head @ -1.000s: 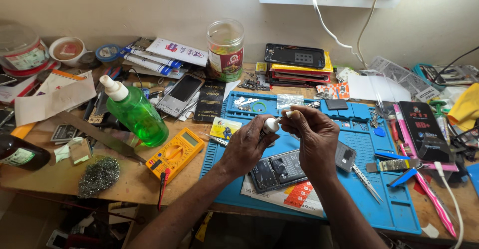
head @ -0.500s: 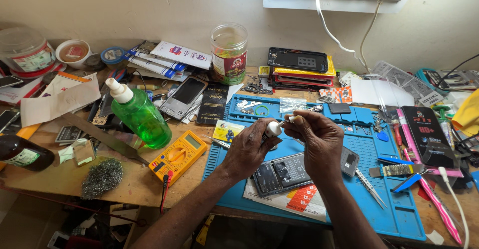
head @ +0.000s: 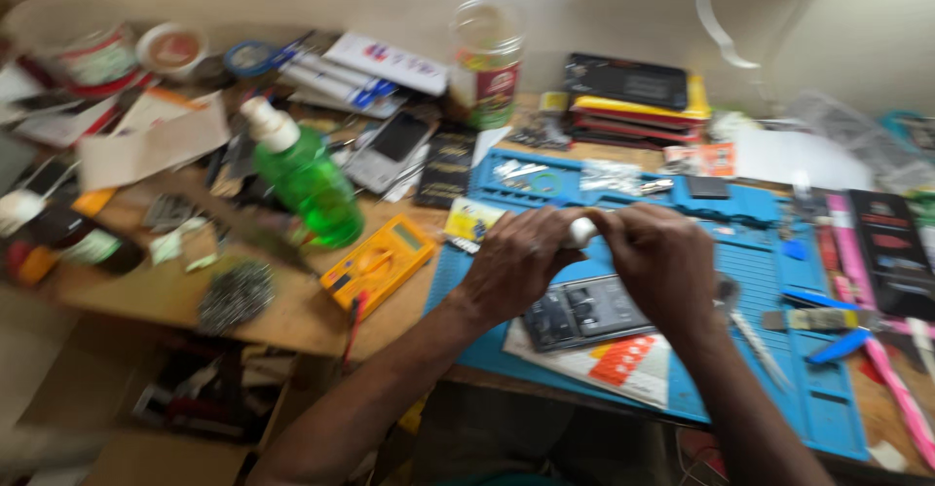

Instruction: The person works on a disassembled smartphone, using a screwdriver to manipulate internal components and applying adhesive from a tube along the device's frame. The person handles the phone body, battery, and back cover, then places the back cover onto the phone.

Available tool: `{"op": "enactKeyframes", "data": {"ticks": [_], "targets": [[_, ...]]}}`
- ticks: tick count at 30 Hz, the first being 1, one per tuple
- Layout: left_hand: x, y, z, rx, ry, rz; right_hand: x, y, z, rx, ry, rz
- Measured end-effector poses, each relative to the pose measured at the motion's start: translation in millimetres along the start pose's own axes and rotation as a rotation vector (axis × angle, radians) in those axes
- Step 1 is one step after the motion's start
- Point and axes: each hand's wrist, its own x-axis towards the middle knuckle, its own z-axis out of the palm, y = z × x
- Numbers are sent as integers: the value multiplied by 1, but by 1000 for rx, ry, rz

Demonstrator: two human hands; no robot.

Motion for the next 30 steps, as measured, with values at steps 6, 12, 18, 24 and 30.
{"op": "enactKeyframes", "data": {"ticks": [6, 12, 18, 24, 30], "targets": [[-6, -7, -1, -107, -80, -18, -7, 24, -5, 267, 101, -436], [-7, -5, -12, -83, -247, 105, -20, 29, -20, -80, -184, -441], [12, 8, -26, -85, -404, 121, -22, 50, -21, -46, -199, -501], [19, 1, -18, 116, -479, 113, -13, 81, -26, 864, -575, 241], [9, -98, -76, 687, -508, -224, -33, 147, -83, 31, -256, 222]]}}
